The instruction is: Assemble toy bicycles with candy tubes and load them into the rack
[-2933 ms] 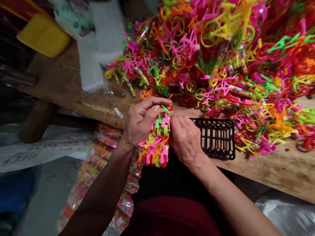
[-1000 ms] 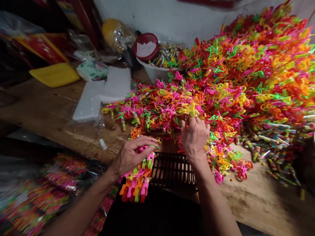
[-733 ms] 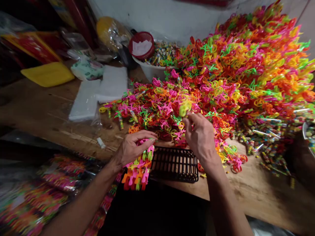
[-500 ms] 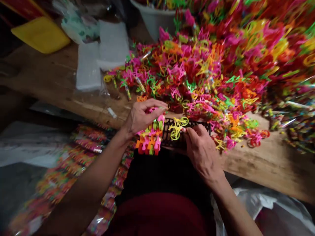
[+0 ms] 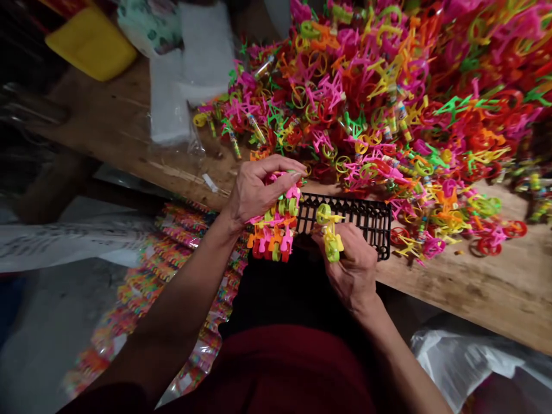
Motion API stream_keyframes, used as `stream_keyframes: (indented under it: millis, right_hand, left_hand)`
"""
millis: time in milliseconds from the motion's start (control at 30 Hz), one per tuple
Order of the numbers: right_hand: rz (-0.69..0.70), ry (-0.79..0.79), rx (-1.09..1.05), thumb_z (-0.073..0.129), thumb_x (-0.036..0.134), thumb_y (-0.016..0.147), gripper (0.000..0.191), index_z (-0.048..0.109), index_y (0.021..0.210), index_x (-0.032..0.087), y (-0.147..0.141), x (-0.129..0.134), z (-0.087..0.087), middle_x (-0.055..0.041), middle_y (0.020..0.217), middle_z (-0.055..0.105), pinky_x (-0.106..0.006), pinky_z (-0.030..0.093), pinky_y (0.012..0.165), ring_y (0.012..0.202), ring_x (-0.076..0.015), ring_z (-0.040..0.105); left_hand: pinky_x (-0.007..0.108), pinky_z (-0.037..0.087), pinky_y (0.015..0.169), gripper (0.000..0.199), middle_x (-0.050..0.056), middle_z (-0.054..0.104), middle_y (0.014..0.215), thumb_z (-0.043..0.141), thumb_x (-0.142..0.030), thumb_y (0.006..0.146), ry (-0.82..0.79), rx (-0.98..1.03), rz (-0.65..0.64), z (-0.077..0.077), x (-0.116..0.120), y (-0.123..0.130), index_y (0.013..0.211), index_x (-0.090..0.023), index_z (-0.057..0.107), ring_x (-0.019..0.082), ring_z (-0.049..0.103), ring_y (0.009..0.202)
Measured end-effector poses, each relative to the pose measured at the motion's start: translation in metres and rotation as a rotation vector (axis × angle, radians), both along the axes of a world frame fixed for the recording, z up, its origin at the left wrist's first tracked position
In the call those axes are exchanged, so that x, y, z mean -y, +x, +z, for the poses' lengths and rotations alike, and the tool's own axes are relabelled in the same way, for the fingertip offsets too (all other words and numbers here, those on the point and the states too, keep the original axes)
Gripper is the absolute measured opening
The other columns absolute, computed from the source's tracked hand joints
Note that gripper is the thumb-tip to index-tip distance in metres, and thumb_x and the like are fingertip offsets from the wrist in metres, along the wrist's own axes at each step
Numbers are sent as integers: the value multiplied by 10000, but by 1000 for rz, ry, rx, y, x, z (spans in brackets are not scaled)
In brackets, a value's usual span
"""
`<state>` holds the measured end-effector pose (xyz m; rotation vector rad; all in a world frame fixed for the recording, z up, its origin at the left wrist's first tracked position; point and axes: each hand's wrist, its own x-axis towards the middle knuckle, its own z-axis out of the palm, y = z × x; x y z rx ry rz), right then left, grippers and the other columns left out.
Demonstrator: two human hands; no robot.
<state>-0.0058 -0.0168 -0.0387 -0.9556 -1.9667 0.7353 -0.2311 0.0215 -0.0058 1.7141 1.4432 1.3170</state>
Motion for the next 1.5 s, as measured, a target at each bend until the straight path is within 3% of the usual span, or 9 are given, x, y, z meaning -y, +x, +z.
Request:
stream_keyframes:
  millis: [167, 333, 533, 800, 967, 1100, 1233, 1333, 1500]
  right_hand:
    - [58, -25, -34, 638, 128, 924, 130, 727, 927, 222, -13, 0, -9, -19, 817, 734, -319, 530, 724, 820, -191, 683]
    - [109, 68, 106, 575, 67, 882, 189, 691, 904, 214, -13, -2, -11, -19, 748, 677, -329, 491, 715, 816, -206, 635]
    - [85, 149, 166, 572, 16, 831, 215, 643, 896, 209, -14, 0, -12, -11, 750, 668, -329, 467, 721, 814, -202, 615]
    - [47, 210, 162, 515, 40, 915, 250, 670, 1044, 188, -26, 7, -16, -34, 751, 645, -347, 468, 753, 814, -214, 549]
    - [-12, 245, 261, 459, 47, 934, 251, 659, 1018, 172, -32, 13, -23, -45, 745, 621, -356, 433, 719, 748, -207, 467]
    - [-1, 250, 257, 454, 61, 943, 246, 644, 1057, 168, -30, 10, -24, -67, 822, 665, -361, 472, 739, 793, -215, 532]
    - [93, 143, 89, 533, 69, 954, 255, 628, 1173, 159, -18, 4, -8, -91, 995, 728, -335, 558, 820, 903, -193, 662]
    - [32, 49, -26, 556, 40, 945, 296, 662, 1189, 170, -17, 2, 2, -93, 1054, 754, -301, 589, 885, 970, -172, 726]
    - [6, 101, -135, 564, 16, 929, 388, 671, 1265, 176, -35, 2, -1, -125, 1156, 771, -331, 610, 970, 1089, -200, 745]
  left_hand:
    - [295, 551, 906, 178, 71, 791, 1011, 680, -315, 924, 10, -8, -5, 0, 0, -1, 913, -169, 781, 165, 728, 972]
    - [307, 560, 908, 162, 61, 793, 1011, 671, -302, 927, 16, -11, 0, -2, 1, -1, 908, -180, 775, 165, 733, 969]
    - [307, 565, 892, 151, 60, 792, 1010, 679, -300, 927, 38, -13, -15, -4, 1, -2, 903, -183, 771, 164, 737, 957]
    - [310, 554, 901, 167, 54, 784, 1003, 648, -306, 943, 32, -26, -32, -6, 0, -2, 914, -192, 767, 162, 722, 958]
    - [302, 550, 878, 183, 59, 781, 987, 660, -323, 926, 34, -39, -39, -5, -3, 0, 915, -178, 771, 164, 719, 934]
    - [291, 554, 885, 186, 77, 787, 981, 681, -317, 915, 36, -13, -36, -2, -4, 0, 905, -160, 780, 164, 731, 936]
    - [305, 557, 906, 178, 70, 792, 1006, 686, -327, 918, 40, 0, -53, -1, -3, -1, 907, -176, 780, 169, 733, 965]
    - [328, 561, 921, 169, 64, 793, 1020, 682, -328, 920, 13, -13, -51, -1, -2, -2, 906, -188, 776, 178, 733, 980]
    - [334, 563, 940, 157, 69, 794, 1038, 684, -319, 921, 9, -43, -50, 1, -3, -4, 924, -193, 779, 181, 737, 1003]
